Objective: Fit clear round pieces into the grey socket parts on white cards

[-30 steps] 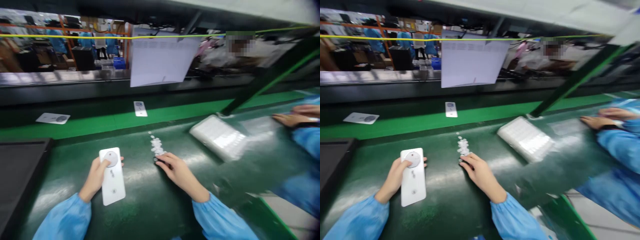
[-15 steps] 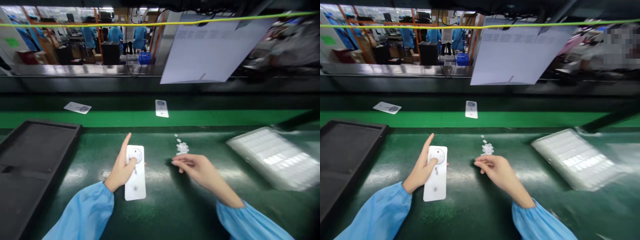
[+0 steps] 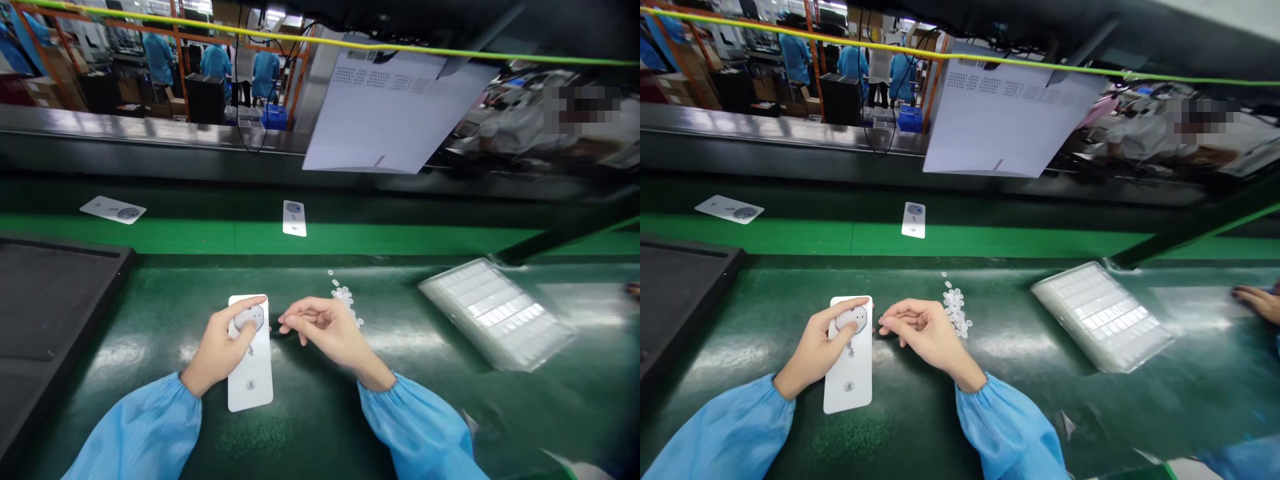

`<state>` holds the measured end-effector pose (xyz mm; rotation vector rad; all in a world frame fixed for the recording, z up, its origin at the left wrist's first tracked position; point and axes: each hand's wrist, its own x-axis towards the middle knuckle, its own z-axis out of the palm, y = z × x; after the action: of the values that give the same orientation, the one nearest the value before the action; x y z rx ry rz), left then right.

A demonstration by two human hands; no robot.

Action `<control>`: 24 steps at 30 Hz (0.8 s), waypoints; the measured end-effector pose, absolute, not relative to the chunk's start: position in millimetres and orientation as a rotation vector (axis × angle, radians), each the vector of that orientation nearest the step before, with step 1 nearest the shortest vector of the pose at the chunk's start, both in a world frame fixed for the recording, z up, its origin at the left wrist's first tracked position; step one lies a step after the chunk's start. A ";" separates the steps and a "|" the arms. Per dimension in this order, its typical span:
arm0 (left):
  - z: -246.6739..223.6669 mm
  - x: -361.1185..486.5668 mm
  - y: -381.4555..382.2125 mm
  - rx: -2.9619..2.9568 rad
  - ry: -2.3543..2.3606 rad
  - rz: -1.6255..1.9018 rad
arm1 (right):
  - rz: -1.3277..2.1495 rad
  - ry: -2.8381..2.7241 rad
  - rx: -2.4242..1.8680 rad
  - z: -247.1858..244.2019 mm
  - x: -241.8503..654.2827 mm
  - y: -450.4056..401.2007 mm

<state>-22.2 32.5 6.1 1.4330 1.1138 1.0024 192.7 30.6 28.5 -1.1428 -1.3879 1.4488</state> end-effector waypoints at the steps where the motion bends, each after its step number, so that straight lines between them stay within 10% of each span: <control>1: 7.4 -21.7 32.2 1.472 1.135 1.013 | 1.431 -1.366 -1.122 25.9 187.8 29.3; 24: 12.5 -19.0 30.8 1.599 0.931 0.954 | 1.536 -1.307 -1.119 20.5 177.1 13.7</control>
<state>-19.0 30.8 12.5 1.5987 0.9308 0.9541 177.1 13.7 20.5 -1.1194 -1.3065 1.5358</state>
